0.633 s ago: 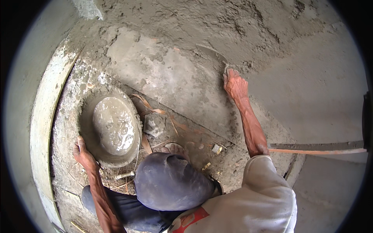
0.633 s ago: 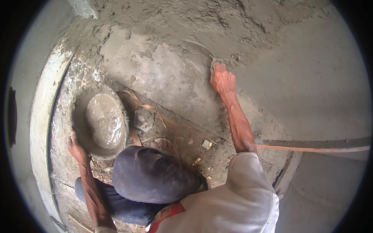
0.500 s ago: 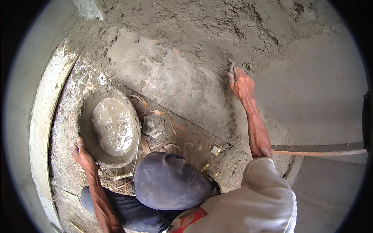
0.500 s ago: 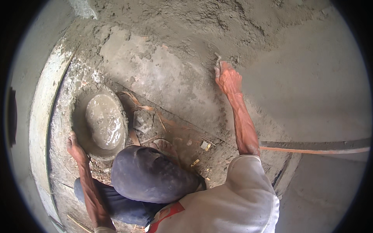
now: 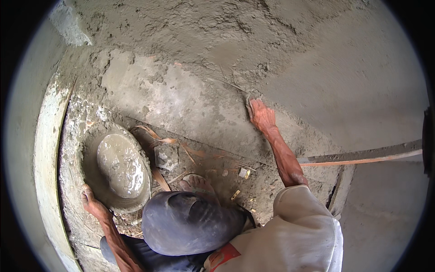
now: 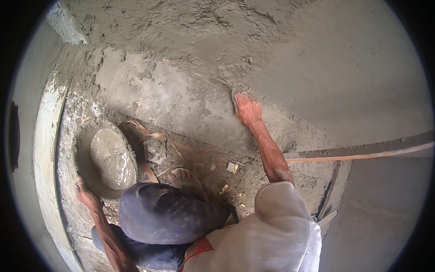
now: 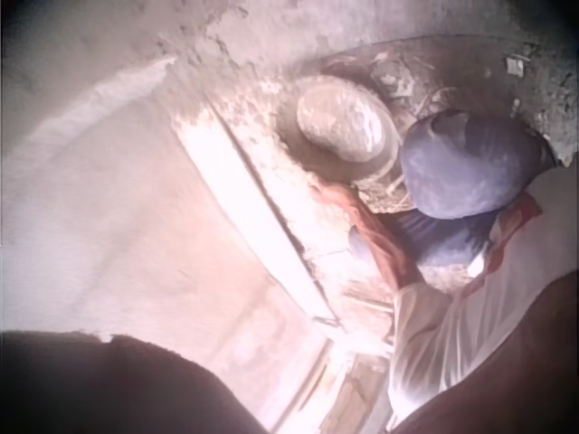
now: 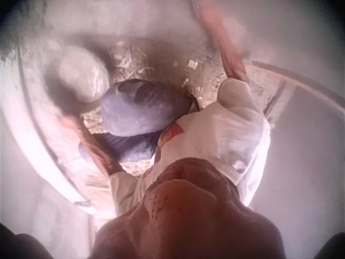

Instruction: The person applies wet cement to the lower part of a wall using a trowel, scooping the mixture from a bucket and smoothing it over the surface.

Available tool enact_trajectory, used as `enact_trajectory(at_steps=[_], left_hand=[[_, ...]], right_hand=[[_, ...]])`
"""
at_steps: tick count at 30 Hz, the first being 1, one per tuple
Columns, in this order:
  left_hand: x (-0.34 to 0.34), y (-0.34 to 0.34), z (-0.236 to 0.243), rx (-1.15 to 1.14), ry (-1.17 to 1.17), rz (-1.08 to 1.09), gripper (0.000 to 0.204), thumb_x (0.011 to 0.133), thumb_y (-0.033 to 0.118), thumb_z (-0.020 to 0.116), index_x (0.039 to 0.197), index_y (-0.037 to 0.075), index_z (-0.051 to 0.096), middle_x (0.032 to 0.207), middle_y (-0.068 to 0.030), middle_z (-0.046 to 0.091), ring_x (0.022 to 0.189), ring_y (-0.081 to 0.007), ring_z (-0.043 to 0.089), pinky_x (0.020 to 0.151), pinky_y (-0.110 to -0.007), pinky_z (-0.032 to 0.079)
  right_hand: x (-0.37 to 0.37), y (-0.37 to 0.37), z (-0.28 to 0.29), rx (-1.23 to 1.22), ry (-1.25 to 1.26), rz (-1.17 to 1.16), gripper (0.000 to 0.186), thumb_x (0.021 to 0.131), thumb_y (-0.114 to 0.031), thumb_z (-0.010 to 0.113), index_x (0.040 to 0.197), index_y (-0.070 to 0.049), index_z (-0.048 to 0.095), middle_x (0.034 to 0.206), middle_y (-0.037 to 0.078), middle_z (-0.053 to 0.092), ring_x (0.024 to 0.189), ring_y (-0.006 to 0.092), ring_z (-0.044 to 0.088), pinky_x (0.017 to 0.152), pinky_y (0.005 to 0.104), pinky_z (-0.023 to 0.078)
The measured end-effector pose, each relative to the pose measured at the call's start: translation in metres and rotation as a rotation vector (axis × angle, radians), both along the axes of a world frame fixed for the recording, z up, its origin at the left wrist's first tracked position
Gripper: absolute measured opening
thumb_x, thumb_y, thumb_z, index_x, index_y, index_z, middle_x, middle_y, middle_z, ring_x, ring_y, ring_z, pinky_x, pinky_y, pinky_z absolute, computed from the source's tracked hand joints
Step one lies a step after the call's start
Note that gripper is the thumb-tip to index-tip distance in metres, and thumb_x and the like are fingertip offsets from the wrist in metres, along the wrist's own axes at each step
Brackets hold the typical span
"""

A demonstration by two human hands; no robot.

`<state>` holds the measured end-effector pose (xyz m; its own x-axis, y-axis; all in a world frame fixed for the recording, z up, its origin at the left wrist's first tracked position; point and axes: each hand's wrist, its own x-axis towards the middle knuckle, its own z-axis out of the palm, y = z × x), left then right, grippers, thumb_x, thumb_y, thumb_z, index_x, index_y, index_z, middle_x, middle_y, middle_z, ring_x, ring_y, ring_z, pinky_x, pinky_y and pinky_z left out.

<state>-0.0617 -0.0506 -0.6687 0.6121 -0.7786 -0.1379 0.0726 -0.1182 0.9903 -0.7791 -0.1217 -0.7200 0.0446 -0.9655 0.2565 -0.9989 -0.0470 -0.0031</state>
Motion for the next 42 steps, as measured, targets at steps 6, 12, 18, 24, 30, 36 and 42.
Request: enact_trajectory(at_steps=[6,12,18,24,30,36,42], left_hand=[[0.024,0.008,-0.011,0.036,0.024,-0.016,0.037,0.114,0.025,0.063,0.135,-0.005,0.069,0.122,-0.0153,0.075,0.104,-0.0247,0.073,0.089,-0.037,0.061],[0.014,0.007,-0.008,0.024,0.041,-0.058,0.034,0.114,0.026,0.063,0.129,-0.004,0.070,0.119,-0.0143,0.076,0.099,-0.0227,0.074,0.085,-0.036,0.062],[-0.013,-0.002,0.006,0.008,0.038,0.016,0.026,0.113,0.028,0.067,0.111,0.002,0.072,0.104,-0.0071,0.076,0.087,-0.0146,0.069,0.079,-0.031,0.059],[-0.007,0.004,0.005,-0.012,-0.175,0.057,0.037,0.111,0.033,0.071,0.086,0.010,0.056,0.077,0.0018,0.059,0.065,-0.0070,0.047,0.058,-0.026,0.041],[-0.049,-0.018,0.035,0.020,-0.211,0.050,0.038,0.105,0.035,0.079,0.083,0.010,0.060,0.073,0.0064,0.053,0.066,-0.0063,0.042,0.059,-0.027,0.037],[-0.048,-0.004,0.044,0.100,-0.270,0.082,0.044,0.100,0.040,0.082,0.081,0.006,0.061,0.070,-0.0006,0.060,0.066,-0.0103,0.052,0.060,-0.032,0.046],[-0.058,-0.006,0.045,0.136,-0.298,0.112,0.043,0.103,0.037,0.080,0.081,0.008,0.059,0.072,0.0028,0.055,0.067,-0.0085,0.046,0.061,-0.031,0.042]], right_hand=[[-0.047,0.014,0.048,0.055,0.176,-0.164,0.038,0.102,-0.026,0.069,0.137,-0.017,0.061,0.119,0.014,0.068,0.096,0.0414,0.076,0.075,0.0553,0.063],[-0.055,0.028,0.172,-0.014,0.123,-0.170,0.029,0.105,-0.029,0.070,0.128,-0.013,0.065,0.105,0.014,0.072,0.087,0.0385,0.076,0.074,0.0542,0.062],[-0.062,0.027,0.255,-0.037,0.059,-0.130,0.030,0.105,-0.032,0.074,0.122,-0.007,0.070,0.098,0.016,0.077,0.080,0.0334,0.076,0.068,0.0473,0.058],[0.069,0.010,0.236,-0.020,-0.372,0.060,0.030,0.105,-0.027,0.076,0.122,-0.002,0.071,0.086,0.011,0.068,0.070,0.0275,0.065,0.063,0.0415,0.054],[0.275,-0.013,0.153,0.190,-0.198,0.615,0.027,0.104,-0.029,0.073,0.109,-0.003,0.069,0.098,0.017,0.074,0.080,0.0415,0.074,0.066,0.0498,0.059],[0.396,-0.041,0.131,0.327,0.095,0.739,0.018,0.099,-0.016,0.068,0.108,0.000,0.068,0.098,0.027,0.076,0.083,0.0442,0.078,0.071,0.0528,0.063],[0.418,-0.024,0.119,0.609,0.163,0.864,0.017,0.091,-0.011,0.072,0.099,0.003,0.073,0.093,0.031,0.076,0.086,0.0436,0.080,0.076,0.0545,0.064]])
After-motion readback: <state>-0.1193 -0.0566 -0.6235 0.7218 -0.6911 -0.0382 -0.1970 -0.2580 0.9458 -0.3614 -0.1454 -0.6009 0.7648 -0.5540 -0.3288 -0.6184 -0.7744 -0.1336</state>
